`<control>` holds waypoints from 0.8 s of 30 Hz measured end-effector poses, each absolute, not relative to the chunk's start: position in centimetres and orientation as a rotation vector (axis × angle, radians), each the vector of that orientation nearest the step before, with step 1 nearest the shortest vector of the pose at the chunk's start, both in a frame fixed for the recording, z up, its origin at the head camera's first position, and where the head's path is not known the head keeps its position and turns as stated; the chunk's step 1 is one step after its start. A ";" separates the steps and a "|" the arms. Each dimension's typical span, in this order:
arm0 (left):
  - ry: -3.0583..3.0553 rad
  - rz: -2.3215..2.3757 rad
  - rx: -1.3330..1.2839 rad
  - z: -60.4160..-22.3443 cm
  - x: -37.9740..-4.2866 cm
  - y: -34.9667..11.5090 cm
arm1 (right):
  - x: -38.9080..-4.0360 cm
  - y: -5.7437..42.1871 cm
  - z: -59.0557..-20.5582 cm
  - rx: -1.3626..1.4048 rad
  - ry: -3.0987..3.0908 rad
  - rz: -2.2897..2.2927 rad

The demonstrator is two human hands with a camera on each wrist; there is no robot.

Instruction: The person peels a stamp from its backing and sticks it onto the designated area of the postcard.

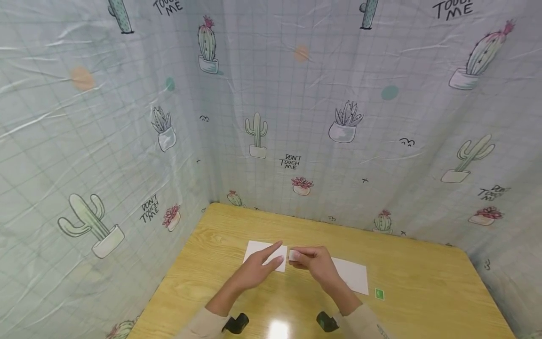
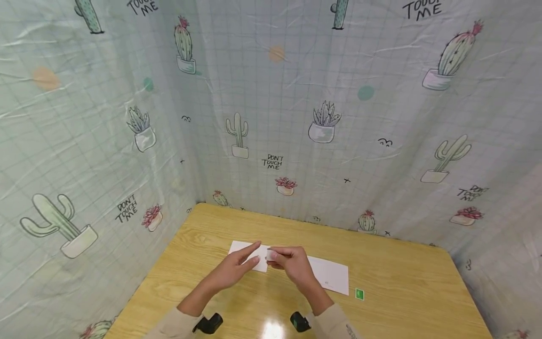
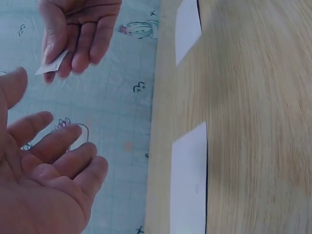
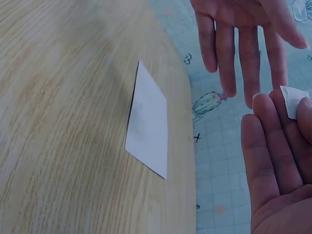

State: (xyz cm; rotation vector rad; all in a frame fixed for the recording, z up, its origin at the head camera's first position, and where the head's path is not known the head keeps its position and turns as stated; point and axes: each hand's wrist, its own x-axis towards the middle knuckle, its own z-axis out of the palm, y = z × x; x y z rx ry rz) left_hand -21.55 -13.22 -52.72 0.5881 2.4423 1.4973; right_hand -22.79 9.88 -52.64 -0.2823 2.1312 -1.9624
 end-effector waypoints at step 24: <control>1.987 2.006 0.325 -51.1 -21.0 -11.5 | -21.7 9.1 -52.5 -0.252 2.182 -2.016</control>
